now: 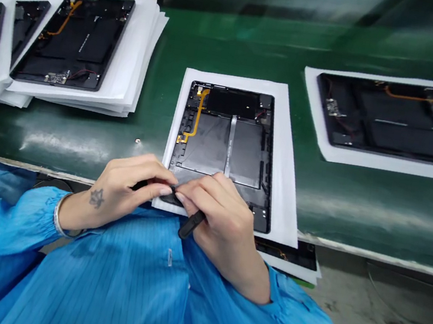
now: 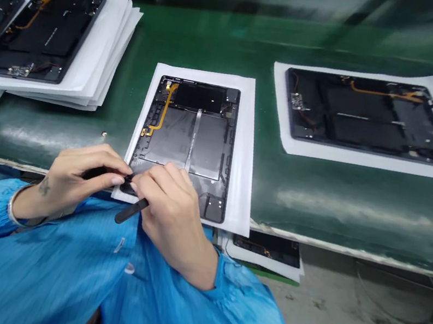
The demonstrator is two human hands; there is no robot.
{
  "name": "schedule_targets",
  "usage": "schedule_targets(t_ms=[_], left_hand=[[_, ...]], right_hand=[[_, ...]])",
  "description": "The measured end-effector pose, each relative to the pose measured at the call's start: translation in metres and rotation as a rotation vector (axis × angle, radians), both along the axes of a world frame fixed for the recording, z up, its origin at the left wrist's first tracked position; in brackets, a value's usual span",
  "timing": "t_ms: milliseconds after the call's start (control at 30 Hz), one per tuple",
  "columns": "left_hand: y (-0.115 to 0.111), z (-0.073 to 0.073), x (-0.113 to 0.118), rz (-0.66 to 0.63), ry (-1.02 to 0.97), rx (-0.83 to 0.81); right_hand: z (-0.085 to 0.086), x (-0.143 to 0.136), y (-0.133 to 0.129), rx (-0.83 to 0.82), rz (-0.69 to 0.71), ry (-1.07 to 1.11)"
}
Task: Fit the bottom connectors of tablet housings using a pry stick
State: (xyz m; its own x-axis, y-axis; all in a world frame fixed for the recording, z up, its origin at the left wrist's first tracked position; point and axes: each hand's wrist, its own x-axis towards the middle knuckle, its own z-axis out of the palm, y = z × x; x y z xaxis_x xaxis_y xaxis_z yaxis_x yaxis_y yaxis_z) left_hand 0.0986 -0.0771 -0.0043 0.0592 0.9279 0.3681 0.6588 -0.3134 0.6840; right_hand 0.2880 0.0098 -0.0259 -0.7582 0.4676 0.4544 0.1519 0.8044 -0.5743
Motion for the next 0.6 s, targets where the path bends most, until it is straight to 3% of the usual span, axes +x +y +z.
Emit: schedule_targets(t_ms=[200, 367, 600], left_hand=[[0.004, 0.001, -0.002, -0.019, 0.099, 0.014], [-0.003, -0.006, -0.005, -0.013, 0.381, 0.072], [-0.004, 0.003, -0.014, -0.199, 0.659, 0.214]], right_hand=[[-0.001, 0.003, -0.001, 0.1, -0.047, -0.004], [-0.002, 0.009, -0.001, 0.239, 0.002, 0.01], [-0.006, 0.009, 0.001, 0.325, 0.076, -0.001]])
